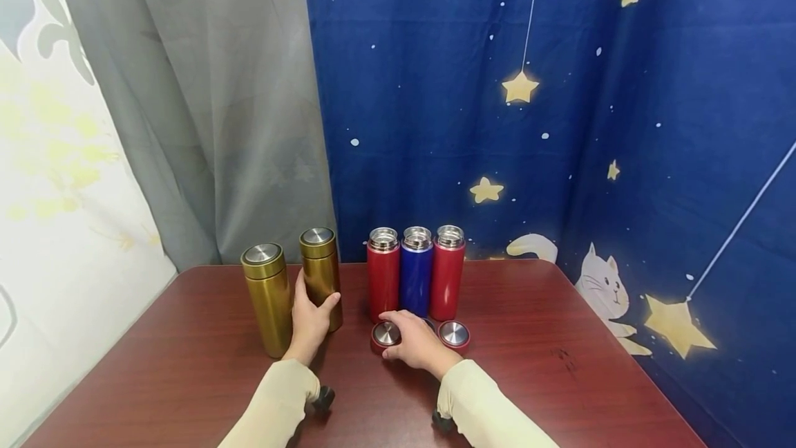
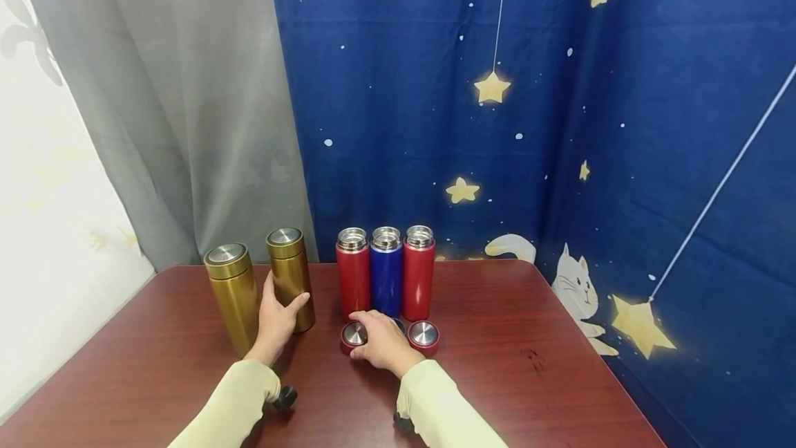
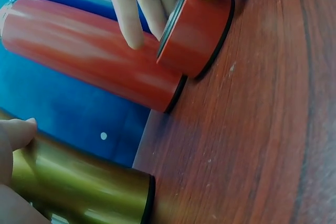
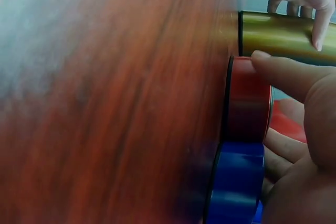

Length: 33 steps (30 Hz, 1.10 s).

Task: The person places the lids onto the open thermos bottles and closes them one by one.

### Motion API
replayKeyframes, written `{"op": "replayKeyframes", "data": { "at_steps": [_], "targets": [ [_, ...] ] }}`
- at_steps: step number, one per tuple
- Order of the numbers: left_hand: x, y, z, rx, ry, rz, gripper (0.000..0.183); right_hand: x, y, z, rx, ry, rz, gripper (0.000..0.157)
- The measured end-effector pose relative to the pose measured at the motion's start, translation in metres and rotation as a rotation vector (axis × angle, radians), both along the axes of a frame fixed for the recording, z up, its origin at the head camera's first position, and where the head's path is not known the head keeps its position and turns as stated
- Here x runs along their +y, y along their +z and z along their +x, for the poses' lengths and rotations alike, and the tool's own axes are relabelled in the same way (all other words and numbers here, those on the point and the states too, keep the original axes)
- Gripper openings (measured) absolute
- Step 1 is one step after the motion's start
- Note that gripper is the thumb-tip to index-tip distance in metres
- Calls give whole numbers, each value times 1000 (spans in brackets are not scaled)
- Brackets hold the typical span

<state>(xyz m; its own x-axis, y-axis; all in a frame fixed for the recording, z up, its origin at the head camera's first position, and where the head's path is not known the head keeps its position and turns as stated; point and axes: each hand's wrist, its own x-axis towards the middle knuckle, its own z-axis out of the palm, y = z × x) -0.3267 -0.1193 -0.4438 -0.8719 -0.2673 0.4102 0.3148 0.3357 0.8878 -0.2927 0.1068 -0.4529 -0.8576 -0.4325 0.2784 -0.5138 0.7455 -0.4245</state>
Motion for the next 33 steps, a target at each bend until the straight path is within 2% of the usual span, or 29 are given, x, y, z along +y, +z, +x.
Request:
{"op": "replayKeyframes", "data": {
  "at_steps": [5, 16, 27, 33],
  "targets": [
    [2, -2, 6, -36, 29, 5, 84, 0, -1, 1, 36, 9, -3, 63],
    [9, -3, 22, -33, 110, -4, 78, 2, -2, 0, 30, 14, -52, 64],
    [15, -7, 32, 37, 137, 30, 74, 10, 1, 2, 55, 48, -177, 63],
    [20, -9, 37, 98, 180, 37, 70, 14, 3, 3, 46, 88, -228, 64]
  ]
}}
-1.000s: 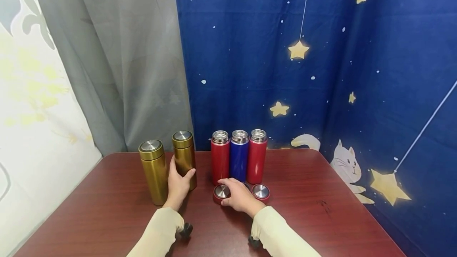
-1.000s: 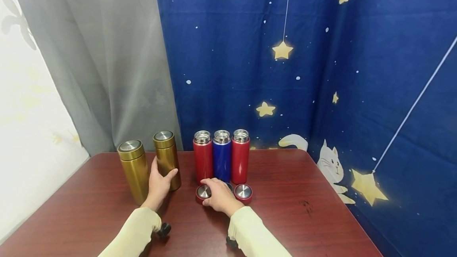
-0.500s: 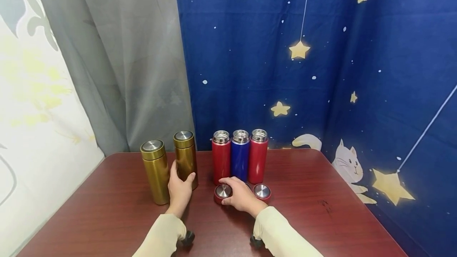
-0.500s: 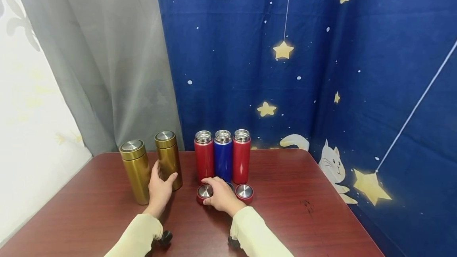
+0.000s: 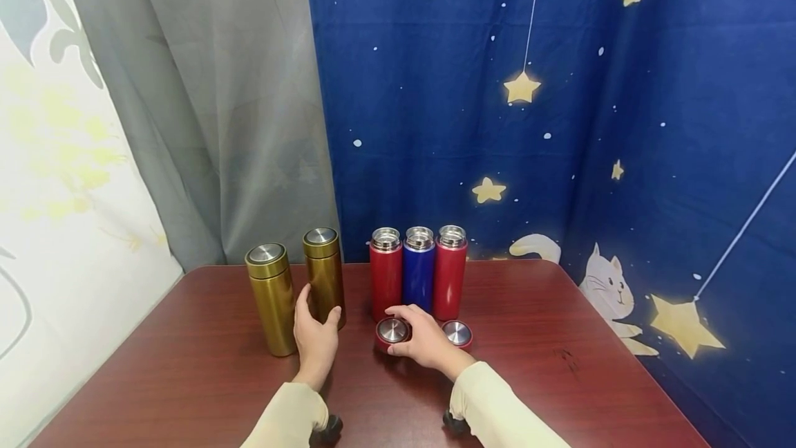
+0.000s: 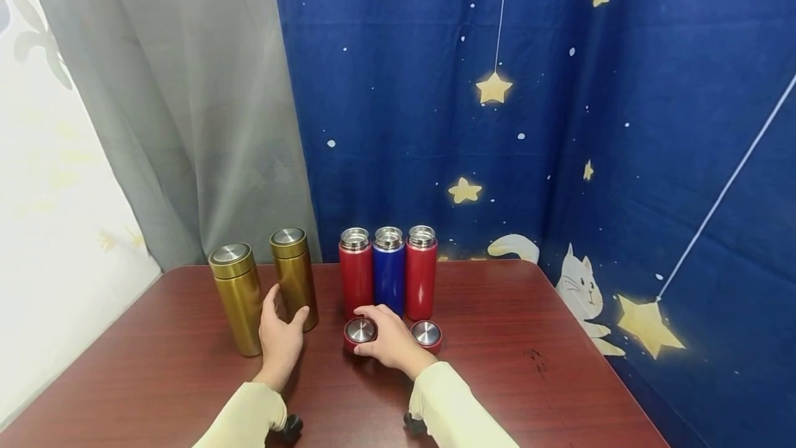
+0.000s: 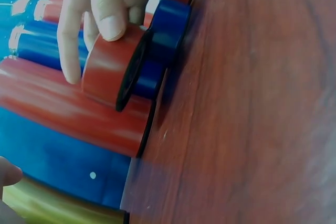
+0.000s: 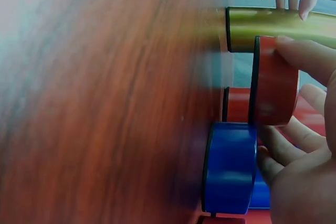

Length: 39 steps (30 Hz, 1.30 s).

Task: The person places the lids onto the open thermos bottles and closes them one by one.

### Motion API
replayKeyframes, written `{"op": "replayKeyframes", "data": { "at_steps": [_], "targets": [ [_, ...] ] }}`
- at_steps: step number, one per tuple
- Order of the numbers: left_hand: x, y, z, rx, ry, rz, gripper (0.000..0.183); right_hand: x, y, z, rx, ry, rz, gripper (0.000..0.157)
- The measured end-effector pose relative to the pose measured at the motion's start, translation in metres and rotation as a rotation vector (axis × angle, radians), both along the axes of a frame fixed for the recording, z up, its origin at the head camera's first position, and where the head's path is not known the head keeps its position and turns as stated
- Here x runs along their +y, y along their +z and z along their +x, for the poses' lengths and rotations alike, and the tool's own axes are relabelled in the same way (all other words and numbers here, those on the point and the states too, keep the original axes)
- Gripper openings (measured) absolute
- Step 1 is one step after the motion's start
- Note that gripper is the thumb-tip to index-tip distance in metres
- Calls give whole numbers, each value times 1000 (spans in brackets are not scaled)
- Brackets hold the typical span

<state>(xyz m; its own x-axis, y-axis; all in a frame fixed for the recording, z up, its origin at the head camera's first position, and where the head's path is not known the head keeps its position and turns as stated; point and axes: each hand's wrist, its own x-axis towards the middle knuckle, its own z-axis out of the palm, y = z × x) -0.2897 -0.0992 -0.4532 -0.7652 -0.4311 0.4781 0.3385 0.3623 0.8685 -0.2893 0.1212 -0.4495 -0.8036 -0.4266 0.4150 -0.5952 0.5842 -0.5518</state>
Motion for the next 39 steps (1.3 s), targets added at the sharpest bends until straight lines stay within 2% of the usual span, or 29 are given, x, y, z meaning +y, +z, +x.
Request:
{"op": "replayKeyframes", "data": {
  "at_steps": [9, 14, 22, 27, 34, 36, 39],
  "targets": [
    [9, -3, 5, 120, 55, 12, 57, 6, 7, 4, -62, 1, -55, 68],
    [12, -7, 7, 156, 42, 28, 49, 10, 7, 6, -97, 12, -89, 71],
    [17, -8, 6, 183, -34, 55, 42, 18, 7, 7, -91, 18, -152, 71],
    [22, -4, 5, 165, -127, 86, 45, 22, 10, 7, -43, 1, -181, 71],
    [34, 32, 24, 142, -233, 71, 51, 26, 18, 5, -18, -29, -213, 71],
    [35, 31, 22, 131, -250, 71, 53, 27, 19, 6, -30, -27, -223, 71],
    [36, 21, 11, 116, -273, 87, 56, 28, 20, 8, -54, -21, -244, 70]
  ]
}}
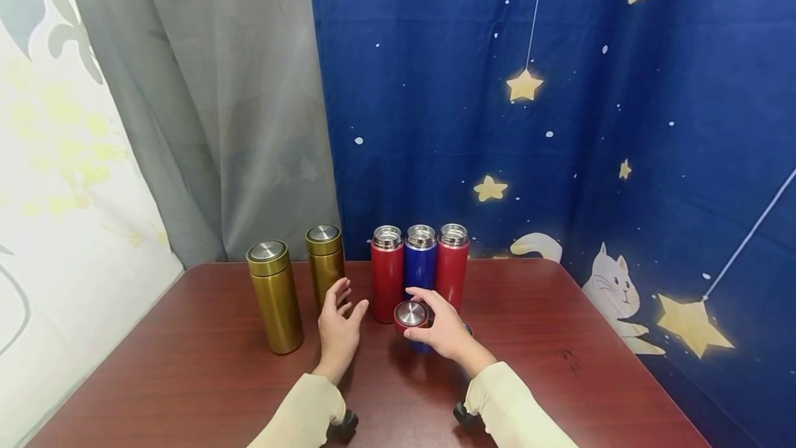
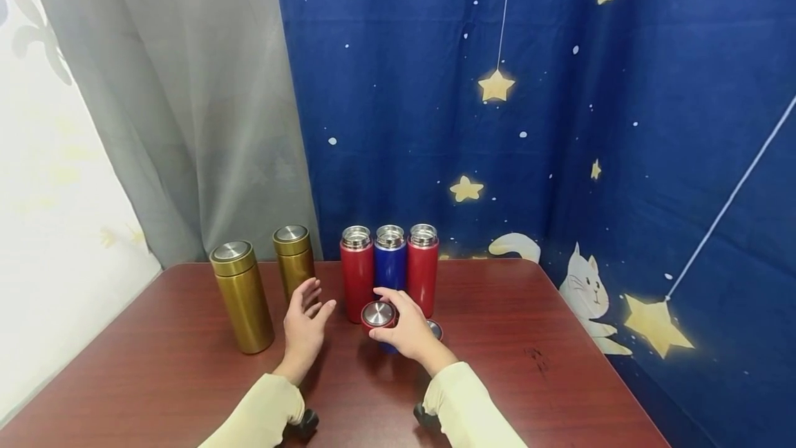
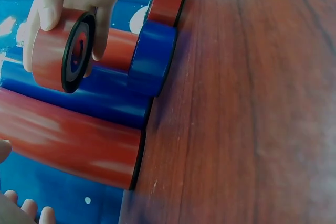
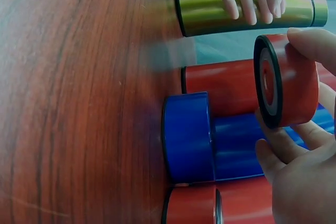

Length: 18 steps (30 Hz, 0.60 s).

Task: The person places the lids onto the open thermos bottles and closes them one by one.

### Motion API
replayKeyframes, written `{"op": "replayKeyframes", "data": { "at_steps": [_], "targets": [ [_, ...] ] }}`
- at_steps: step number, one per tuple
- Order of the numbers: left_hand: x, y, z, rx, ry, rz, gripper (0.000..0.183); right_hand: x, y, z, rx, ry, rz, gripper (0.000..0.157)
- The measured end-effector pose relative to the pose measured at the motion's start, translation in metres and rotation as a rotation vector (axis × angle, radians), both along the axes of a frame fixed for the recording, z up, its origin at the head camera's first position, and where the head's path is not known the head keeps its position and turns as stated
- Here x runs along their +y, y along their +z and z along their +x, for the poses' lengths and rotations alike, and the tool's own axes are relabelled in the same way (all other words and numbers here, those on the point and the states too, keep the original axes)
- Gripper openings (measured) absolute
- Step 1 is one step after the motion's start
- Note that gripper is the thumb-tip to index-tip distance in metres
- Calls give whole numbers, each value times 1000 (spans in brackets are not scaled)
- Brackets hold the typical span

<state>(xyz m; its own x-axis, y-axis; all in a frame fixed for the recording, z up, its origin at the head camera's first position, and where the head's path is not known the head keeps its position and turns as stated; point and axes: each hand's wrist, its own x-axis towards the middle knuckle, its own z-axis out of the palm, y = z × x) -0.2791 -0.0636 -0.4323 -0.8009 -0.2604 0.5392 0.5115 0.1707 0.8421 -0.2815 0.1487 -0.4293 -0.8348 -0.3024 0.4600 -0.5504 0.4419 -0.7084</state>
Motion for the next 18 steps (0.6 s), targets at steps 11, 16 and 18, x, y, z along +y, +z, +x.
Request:
{"op": "replayKeyframes", "data": {
  "at_steps": [11, 16, 18],
  "targets": [
    [7, -15, -31, -127, -82, -13, 66, -1, 7, 9, -45, 12, -92, 69],
    [12, -19, -38, -174, -84, -47, 70, -1, 27, 24, -27, 58, -136, 65],
    [15, -21, -39, -184, -81, -51, 71, -1, 32, 28, -28, 61, -136, 64]
  ]
}}
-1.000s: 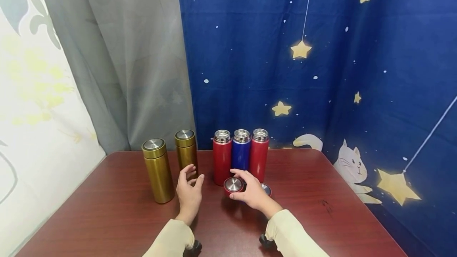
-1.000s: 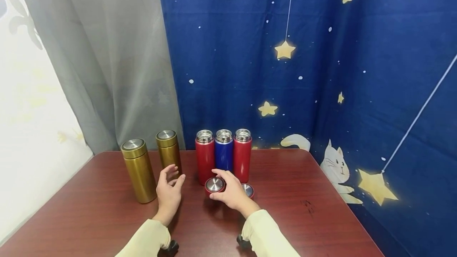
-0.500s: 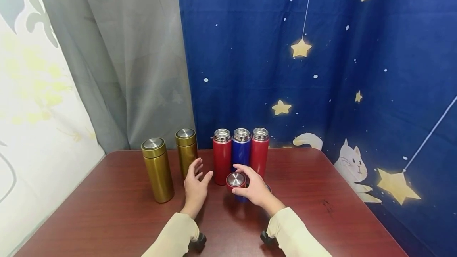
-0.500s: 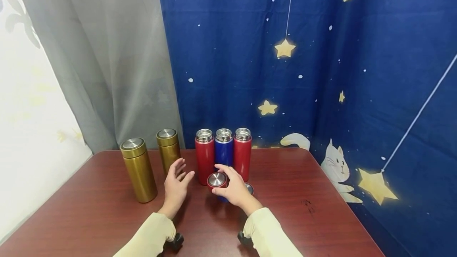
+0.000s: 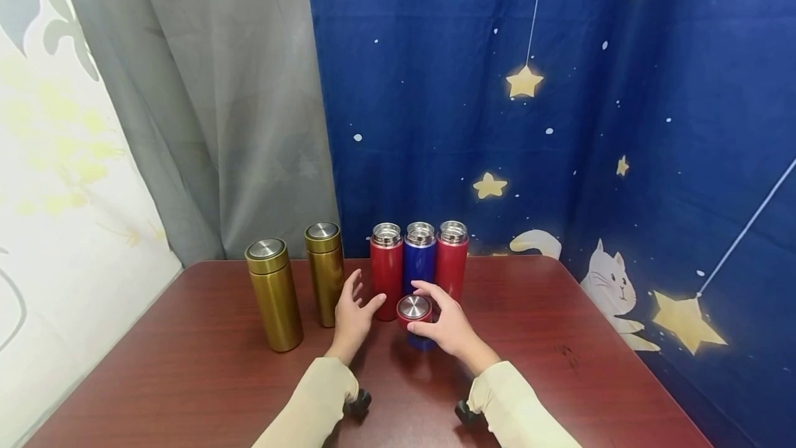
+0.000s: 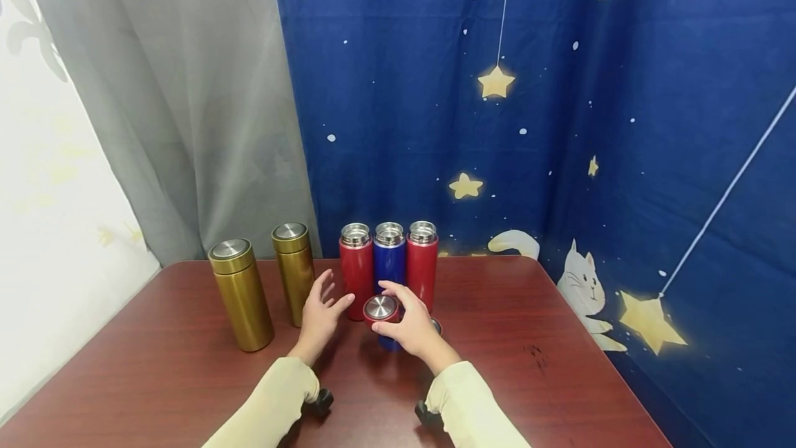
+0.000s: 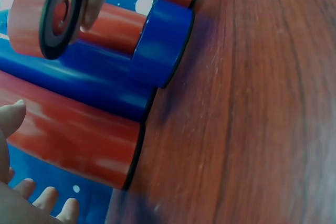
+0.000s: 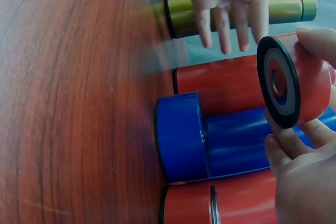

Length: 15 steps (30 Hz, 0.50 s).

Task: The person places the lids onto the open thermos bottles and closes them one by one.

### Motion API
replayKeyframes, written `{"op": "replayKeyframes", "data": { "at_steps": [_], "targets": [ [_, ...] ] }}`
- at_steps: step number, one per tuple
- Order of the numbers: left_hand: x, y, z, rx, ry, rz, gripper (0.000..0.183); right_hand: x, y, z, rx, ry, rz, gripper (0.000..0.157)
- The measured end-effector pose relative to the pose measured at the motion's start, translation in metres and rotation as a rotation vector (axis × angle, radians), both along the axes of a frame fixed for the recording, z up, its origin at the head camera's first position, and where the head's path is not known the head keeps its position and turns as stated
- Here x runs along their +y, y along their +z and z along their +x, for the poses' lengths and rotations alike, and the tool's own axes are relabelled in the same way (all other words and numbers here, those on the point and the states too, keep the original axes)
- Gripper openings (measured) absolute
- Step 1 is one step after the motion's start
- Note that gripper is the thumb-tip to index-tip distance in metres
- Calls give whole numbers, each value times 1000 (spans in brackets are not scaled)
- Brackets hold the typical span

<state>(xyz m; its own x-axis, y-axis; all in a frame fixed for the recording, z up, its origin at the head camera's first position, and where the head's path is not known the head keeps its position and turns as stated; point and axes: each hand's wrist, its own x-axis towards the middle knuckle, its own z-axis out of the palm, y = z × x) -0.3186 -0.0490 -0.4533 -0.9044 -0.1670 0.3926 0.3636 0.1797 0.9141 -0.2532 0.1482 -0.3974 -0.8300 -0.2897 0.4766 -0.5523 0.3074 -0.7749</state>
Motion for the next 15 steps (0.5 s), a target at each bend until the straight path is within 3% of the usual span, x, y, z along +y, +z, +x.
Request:
{"op": "replayKeyframes", "data": {
  "at_steps": [10, 15],
  "targets": [
    [6, -2, -11, -9, -3, 3, 78, 4, 5, 2, 83, -5, -13, 49],
    [5, 0, -14, -41, -25, -3, 81, 6, -11, -8, 92, -17, -4, 53]
  ]
}}
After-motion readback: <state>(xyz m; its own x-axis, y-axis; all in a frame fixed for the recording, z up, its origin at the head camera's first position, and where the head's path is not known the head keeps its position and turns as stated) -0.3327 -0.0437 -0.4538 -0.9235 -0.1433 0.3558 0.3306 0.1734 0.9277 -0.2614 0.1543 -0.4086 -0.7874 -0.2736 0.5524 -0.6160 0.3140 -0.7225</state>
